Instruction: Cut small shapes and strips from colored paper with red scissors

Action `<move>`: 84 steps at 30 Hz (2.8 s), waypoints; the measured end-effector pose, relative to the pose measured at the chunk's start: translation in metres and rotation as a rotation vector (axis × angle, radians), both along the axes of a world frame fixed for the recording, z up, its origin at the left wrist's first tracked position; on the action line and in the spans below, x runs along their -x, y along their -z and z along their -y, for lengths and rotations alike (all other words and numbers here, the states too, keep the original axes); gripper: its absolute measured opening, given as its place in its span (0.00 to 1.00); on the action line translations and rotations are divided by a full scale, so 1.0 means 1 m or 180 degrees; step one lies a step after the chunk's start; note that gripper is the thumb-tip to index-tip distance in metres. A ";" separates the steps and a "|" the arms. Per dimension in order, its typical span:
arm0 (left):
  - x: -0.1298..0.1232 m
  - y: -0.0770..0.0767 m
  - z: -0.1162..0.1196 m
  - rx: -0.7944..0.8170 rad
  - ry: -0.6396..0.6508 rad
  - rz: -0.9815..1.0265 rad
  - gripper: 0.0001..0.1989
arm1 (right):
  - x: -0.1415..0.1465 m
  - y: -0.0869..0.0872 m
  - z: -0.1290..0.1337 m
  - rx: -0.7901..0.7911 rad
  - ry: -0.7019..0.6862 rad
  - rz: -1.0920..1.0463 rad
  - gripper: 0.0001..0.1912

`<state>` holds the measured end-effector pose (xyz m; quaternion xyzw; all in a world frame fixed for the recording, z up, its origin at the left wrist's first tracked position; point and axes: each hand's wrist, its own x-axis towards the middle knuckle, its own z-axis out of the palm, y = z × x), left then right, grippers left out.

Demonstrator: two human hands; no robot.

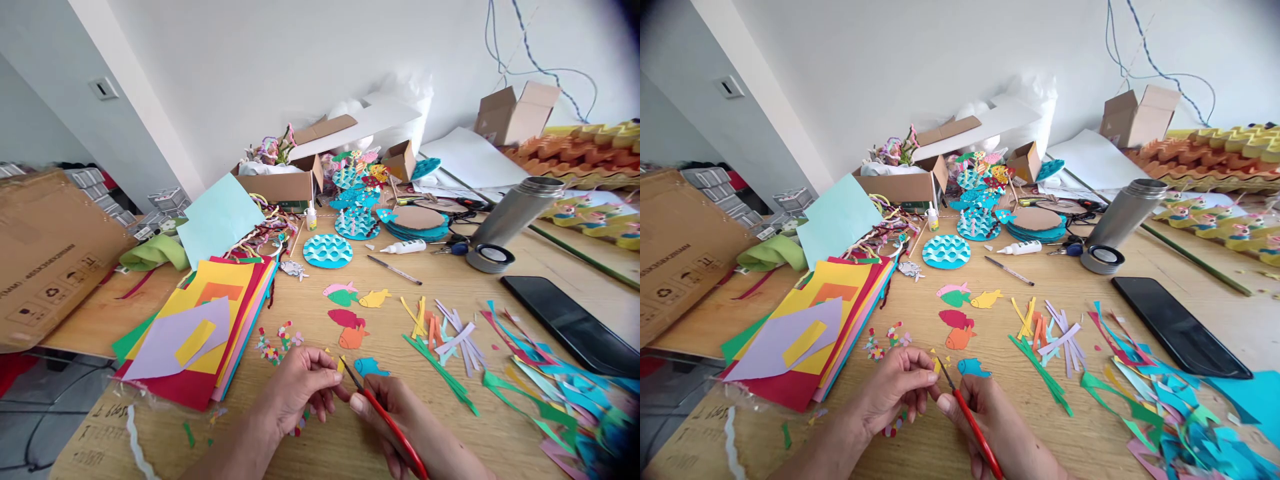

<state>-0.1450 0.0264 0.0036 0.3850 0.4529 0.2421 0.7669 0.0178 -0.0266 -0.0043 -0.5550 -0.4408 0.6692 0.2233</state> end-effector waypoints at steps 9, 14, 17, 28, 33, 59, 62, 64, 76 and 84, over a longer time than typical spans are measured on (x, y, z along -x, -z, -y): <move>0.004 -0.009 -0.005 -0.0139 -0.0275 -0.0287 0.13 | -0.002 0.003 0.001 -0.0117 0.0005 -0.0060 0.25; 0.005 -0.010 -0.006 -0.0230 -0.0315 -0.0381 0.13 | -0.001 -0.001 0.004 -0.0113 -0.0068 -0.0082 0.26; 0.006 -0.010 -0.006 -0.0222 -0.0274 -0.0381 0.12 | 0.000 0.001 0.005 -0.0086 -0.0025 -0.0137 0.26; 0.004 -0.006 -0.004 -0.0099 -0.0190 -0.0243 0.11 | 0.000 -0.001 0.004 0.0004 -0.0114 -0.0165 0.27; 0.004 -0.006 -0.004 -0.0108 -0.0173 -0.0202 0.10 | 0.000 0.005 0.005 -0.0051 -0.0090 -0.0154 0.27; 0.004 -0.006 -0.003 -0.0128 -0.0142 -0.0252 0.09 | -0.001 -0.008 0.004 0.0065 -0.0191 -0.0129 0.31; 0.004 -0.006 -0.002 -0.0128 -0.0125 -0.0236 0.08 | -0.001 -0.006 0.004 0.0075 -0.0164 -0.0134 0.31; 0.004 -0.006 -0.002 -0.0115 -0.0136 -0.0228 0.08 | -0.001 -0.004 0.004 0.0063 -0.0171 -0.0143 0.30; 0.004 -0.006 -0.004 -0.0090 -0.0137 -0.0213 0.09 | -0.001 -0.001 0.004 0.0022 -0.0153 -0.0071 0.28; 0.005 -0.007 -0.004 -0.0084 -0.0131 -0.0229 0.09 | -0.002 0.002 0.004 -0.0005 -0.0193 -0.0087 0.27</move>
